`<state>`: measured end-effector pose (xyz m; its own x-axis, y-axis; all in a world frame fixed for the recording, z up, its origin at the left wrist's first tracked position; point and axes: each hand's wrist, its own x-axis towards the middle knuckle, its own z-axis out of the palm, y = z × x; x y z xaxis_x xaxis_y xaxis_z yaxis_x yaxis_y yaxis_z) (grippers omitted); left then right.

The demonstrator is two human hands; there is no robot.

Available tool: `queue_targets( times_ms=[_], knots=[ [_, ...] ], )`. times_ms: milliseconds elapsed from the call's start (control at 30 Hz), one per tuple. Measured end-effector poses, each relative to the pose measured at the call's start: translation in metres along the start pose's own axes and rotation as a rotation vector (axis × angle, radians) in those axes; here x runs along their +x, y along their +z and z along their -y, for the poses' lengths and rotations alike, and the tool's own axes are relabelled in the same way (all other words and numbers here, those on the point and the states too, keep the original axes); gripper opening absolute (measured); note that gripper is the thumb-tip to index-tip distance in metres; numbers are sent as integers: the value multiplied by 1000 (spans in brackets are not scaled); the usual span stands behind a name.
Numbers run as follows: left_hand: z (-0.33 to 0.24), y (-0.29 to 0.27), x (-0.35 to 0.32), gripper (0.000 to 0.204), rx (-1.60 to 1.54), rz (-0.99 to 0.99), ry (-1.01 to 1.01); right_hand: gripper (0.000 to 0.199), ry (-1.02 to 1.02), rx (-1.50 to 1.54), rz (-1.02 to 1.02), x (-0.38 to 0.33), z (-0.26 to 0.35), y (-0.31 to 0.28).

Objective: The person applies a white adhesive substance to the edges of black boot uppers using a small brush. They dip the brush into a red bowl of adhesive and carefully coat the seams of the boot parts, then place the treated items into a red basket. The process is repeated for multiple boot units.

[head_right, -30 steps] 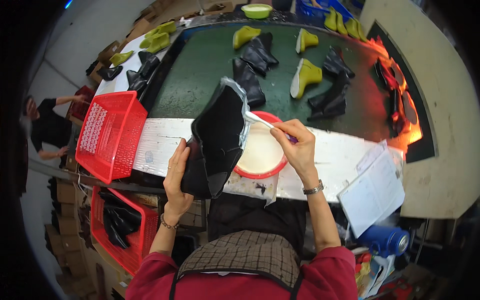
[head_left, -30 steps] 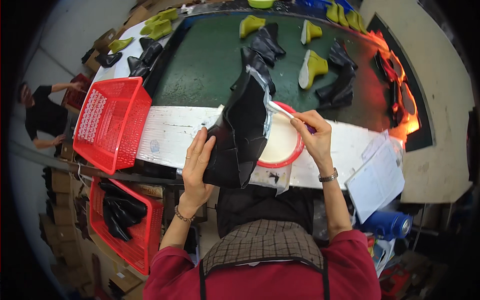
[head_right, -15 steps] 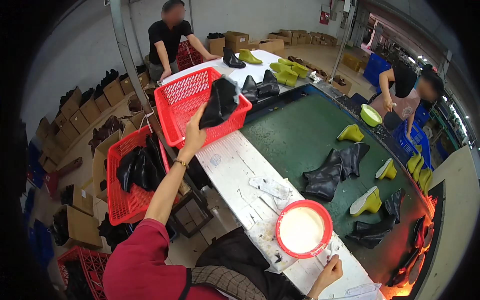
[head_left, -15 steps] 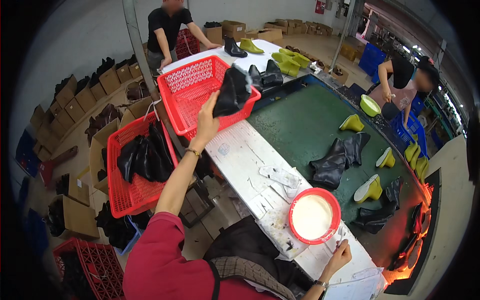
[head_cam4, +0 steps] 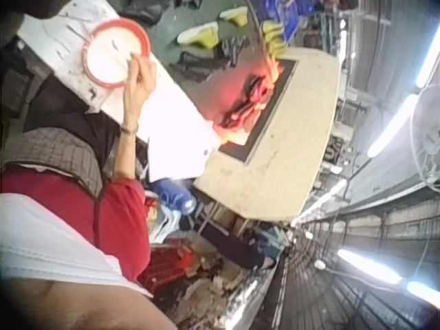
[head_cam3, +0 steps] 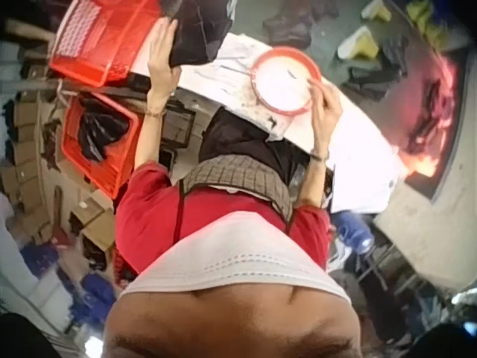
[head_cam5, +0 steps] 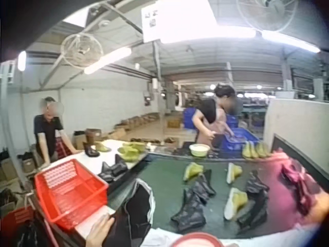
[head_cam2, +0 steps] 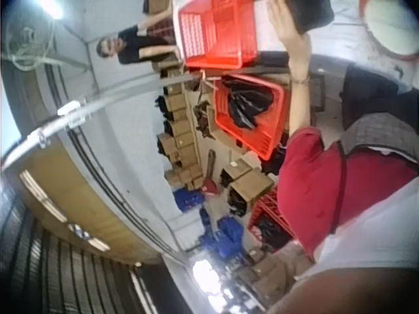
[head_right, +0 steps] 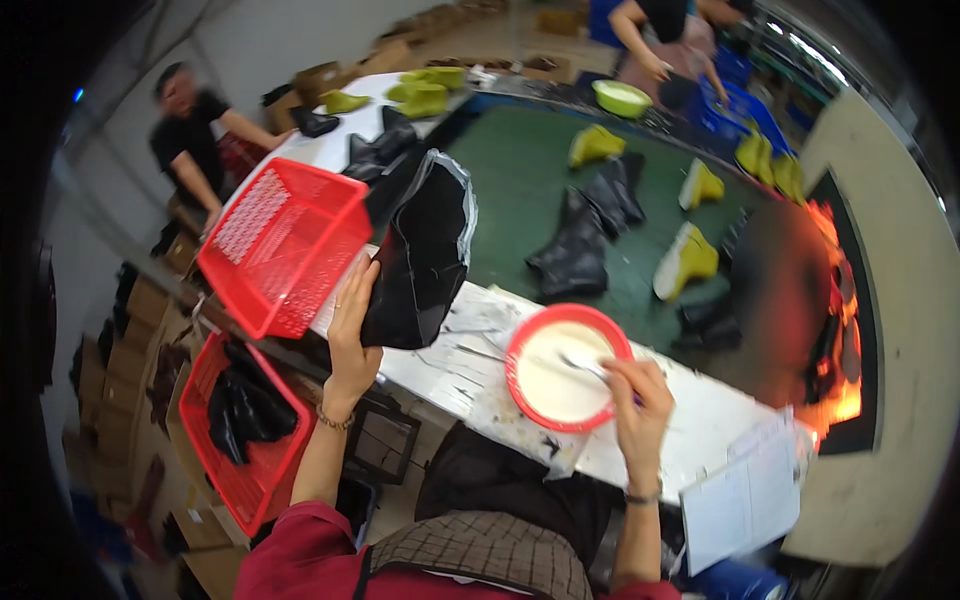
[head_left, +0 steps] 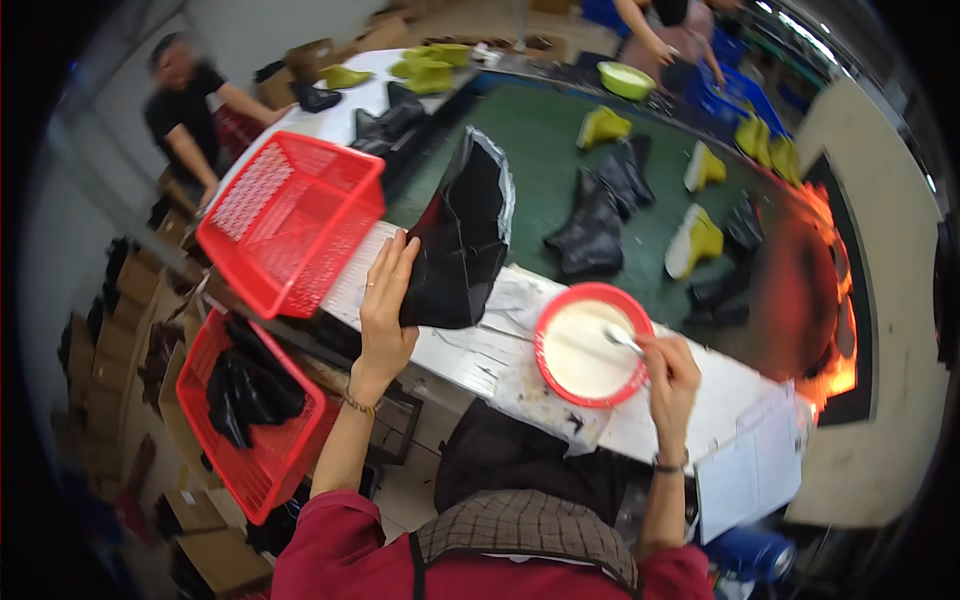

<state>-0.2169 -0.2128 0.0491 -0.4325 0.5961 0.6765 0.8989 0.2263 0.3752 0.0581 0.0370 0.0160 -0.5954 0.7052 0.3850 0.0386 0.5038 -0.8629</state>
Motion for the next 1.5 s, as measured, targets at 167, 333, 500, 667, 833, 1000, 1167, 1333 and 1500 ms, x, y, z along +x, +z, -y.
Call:
queue_targets(
  times_ms=[167,333,500,667,833,1000,1167,1333,1500],
  knots=[
    [-46,31,-3,77,-114,71,104,15,-92,50,86,11,19,17],
    [-63,36,-10,69,-176,58,153,10,-149,-10,-176,25,8,11],
    [-66,47,-3,65,-137,-85,162,14,-326,-70,-180,13,20,12],
    [-67,64,6,62,-61,-191,200,17,-293,-58,-76,-16,28,13],
    [-55,69,0,56,-105,-102,146,9,-107,-27,51,-21,25,6],
    [-13,41,-12,51,-536,71,-242,15,-137,-748,-31,-5,-24,-21],
    [23,12,-27,34,-946,366,-633,14,-75,-531,70,-3,-34,-34],
    [32,18,-44,40,-1067,354,-835,18,-175,1,114,24,2,-27],
    [34,19,-44,39,-1168,306,-859,20,-226,36,162,29,2,-20]
  ],
)
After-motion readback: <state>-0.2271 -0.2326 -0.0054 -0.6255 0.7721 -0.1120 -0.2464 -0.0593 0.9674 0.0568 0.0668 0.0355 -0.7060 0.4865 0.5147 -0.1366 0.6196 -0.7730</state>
